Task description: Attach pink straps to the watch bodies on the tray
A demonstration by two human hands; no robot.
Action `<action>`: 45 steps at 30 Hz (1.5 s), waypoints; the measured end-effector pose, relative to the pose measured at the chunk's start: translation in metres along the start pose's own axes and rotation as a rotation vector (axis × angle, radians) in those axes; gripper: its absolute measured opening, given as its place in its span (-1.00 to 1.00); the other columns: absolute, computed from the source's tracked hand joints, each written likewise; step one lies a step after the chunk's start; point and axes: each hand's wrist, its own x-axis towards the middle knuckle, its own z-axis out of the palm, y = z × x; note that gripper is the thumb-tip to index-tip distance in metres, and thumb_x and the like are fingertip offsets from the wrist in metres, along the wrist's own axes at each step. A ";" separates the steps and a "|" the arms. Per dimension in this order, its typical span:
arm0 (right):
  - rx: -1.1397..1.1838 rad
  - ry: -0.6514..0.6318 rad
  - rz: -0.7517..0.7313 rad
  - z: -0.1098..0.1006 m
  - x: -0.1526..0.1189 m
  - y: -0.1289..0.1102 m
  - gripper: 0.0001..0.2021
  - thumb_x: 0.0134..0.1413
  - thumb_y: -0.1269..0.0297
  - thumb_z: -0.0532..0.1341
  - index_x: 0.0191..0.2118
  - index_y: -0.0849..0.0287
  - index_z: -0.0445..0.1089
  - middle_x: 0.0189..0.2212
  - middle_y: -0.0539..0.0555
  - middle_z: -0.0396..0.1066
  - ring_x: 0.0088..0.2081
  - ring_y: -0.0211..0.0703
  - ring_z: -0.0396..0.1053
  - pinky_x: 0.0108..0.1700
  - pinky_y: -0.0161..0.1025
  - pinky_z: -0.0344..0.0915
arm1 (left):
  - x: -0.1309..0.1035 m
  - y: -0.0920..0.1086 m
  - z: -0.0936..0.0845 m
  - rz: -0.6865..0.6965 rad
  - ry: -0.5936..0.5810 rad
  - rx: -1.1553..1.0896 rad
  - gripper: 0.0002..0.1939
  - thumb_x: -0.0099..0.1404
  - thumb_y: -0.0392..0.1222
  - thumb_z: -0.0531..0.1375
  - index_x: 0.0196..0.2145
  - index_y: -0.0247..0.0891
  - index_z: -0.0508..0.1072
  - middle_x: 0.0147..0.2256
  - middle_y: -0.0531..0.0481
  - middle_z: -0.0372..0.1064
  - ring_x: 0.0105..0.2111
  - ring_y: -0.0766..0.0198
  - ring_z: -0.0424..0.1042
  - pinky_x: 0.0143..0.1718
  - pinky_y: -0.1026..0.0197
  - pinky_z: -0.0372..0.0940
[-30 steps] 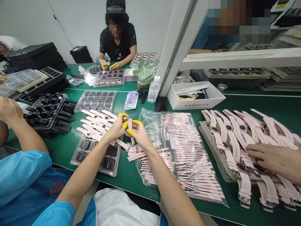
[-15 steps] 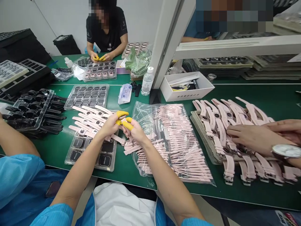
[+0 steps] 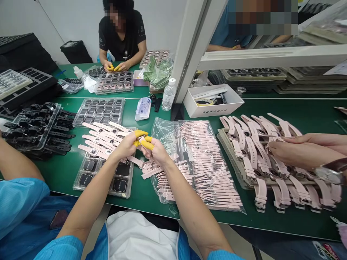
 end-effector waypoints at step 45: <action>0.160 -0.043 0.275 -0.028 0.006 0.010 -0.60 0.00 0.12 0.52 -0.47 0.15 0.29 -0.66 -0.14 0.12 -0.68 -0.46 -0.16 -0.73 -0.48 -0.07 | 0.003 0.018 0.001 -0.191 -0.270 0.344 -0.64 0.40 -0.25 0.08 0.07 -0.36 0.49 -0.06 -0.23 0.46 0.03 0.02 0.43 0.18 0.01 0.35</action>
